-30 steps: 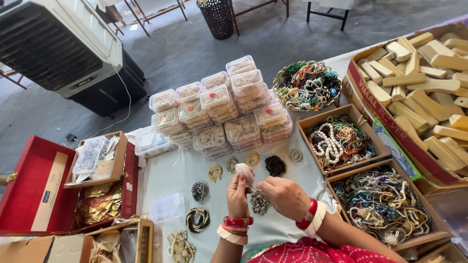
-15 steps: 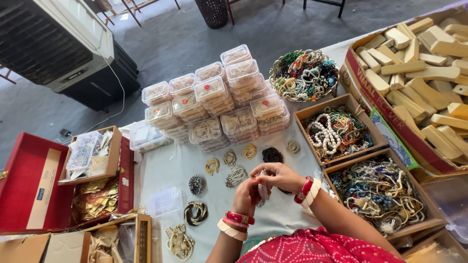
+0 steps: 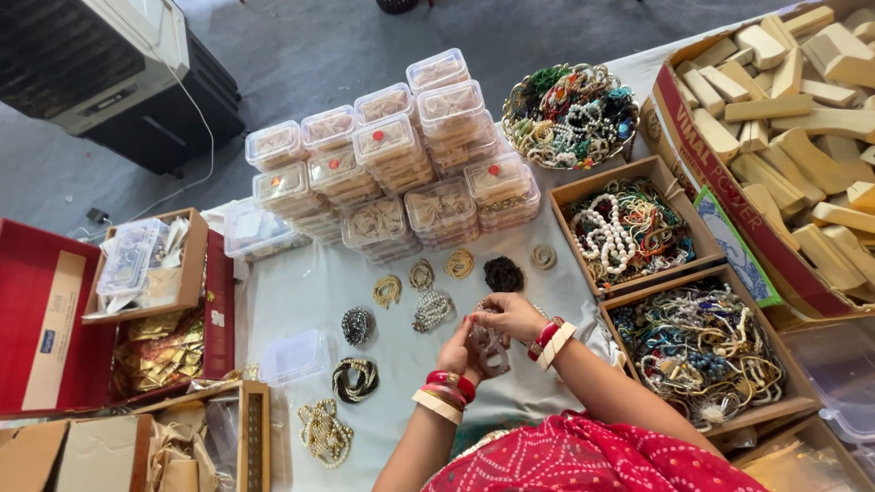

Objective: The person sorts and arranges various jewelry items, including necklaces, bracelets, and hair accessories, on a table. They pick up items from boxes and containers, untangle them, and place them in organized piles on the table surface.

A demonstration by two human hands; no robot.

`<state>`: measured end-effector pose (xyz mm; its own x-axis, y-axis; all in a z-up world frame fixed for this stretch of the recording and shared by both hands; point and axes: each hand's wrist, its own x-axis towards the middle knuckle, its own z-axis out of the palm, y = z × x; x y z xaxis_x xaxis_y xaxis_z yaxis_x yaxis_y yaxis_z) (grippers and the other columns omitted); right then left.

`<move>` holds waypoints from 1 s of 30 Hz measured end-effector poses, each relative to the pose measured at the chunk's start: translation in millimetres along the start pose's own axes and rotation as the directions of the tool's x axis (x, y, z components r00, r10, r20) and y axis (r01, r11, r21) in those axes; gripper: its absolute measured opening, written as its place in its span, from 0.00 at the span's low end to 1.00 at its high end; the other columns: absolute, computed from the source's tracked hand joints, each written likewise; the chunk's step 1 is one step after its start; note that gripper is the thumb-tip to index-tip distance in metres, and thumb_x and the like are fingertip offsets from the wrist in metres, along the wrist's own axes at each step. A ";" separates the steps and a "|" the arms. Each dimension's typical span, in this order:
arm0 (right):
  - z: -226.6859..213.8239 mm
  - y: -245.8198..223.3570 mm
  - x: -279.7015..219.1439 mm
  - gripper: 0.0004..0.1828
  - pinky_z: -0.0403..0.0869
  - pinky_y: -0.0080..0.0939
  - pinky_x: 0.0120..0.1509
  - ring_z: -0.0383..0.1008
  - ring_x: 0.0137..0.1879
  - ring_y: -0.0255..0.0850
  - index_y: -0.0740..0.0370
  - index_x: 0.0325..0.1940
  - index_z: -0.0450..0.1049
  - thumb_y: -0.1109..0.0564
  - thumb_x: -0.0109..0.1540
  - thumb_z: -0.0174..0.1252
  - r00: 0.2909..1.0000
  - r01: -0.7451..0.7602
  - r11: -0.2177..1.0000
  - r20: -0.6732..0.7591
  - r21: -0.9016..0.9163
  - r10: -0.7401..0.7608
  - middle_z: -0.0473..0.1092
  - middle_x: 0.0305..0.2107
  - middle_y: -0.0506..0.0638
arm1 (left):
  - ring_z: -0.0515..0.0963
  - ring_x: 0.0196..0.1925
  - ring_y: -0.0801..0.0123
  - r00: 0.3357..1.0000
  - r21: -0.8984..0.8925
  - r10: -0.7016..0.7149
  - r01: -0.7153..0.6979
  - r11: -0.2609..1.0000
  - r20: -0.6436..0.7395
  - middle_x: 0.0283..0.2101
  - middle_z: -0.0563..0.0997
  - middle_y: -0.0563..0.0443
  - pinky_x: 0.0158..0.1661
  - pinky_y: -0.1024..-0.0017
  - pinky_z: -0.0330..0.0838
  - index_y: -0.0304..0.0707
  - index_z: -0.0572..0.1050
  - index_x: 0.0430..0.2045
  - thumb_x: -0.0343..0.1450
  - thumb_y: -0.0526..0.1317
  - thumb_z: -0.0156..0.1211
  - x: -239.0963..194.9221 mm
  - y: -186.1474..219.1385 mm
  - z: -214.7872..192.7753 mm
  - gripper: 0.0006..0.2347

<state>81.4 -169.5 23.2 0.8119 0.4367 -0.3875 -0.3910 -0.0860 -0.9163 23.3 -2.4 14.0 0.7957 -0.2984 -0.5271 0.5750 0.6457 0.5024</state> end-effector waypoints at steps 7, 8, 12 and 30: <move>-5.1 22.5 -5.8 0.17 0.70 0.34 0.23 0.70 0.24 0.32 0.66 0.42 0.77 0.47 0.64 0.61 0.982 -0.188 0.973 -0.034 -0.133 0.185 0.73 0.25 0.46 | 0.82 0.52 0.51 0.951 -0.191 -0.307 0.310 0.931 0.043 0.52 0.81 0.45 0.49 0.50 0.75 0.45 0.69 0.57 0.75 0.57 0.40 -19.5 -3.6 -10.2 0.23; -6.7 29.9 -6.8 0.17 0.70 0.34 0.23 0.70 0.24 0.32 0.66 0.42 0.77 0.47 0.64 0.61 0.980 -0.199 0.971 -0.031 -0.135 0.197 0.73 0.25 0.46 | 0.82 0.52 0.51 0.949 -0.203 -0.311 0.313 0.928 0.040 0.52 0.81 0.45 0.49 0.50 0.75 0.45 0.69 0.57 0.75 0.57 0.40 -14.1 -13.9 -24.0 0.23; -11.3 50.4 -8.8 0.16 0.68 0.34 0.23 0.68 0.23 0.34 0.65 0.41 0.76 0.47 0.66 0.58 0.982 -0.184 0.981 -0.052 -0.058 0.181 0.71 0.25 0.45 | 0.79 0.57 0.56 0.978 -0.029 -0.182 0.186 0.982 0.101 0.56 0.79 0.46 0.58 0.54 0.74 0.38 0.69 0.60 0.77 0.42 0.50 -4.6 -39.7 -57.8 0.17; 30.4 0.4 -83.1 0.20 0.73 0.46 0.65 0.72 0.64 0.52 0.60 0.50 0.72 0.63 0.56 0.68 0.706 0.644 0.542 0.146 -0.540 -0.693 0.71 0.54 0.56 | 0.80 0.49 0.62 1.000 -0.228 -0.014 0.018 0.973 0.020 0.50 0.80 0.50 0.46 0.61 0.78 0.43 0.69 0.57 0.75 0.36 0.57 3.2 -36.0 -45.0 0.15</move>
<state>0.5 -178.6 58.1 0.7808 0.4988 0.3762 0.5448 -0.2489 -0.8007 -3.4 5.0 -36.6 0.7913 -0.3216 -0.5200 0.5307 0.7836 0.3230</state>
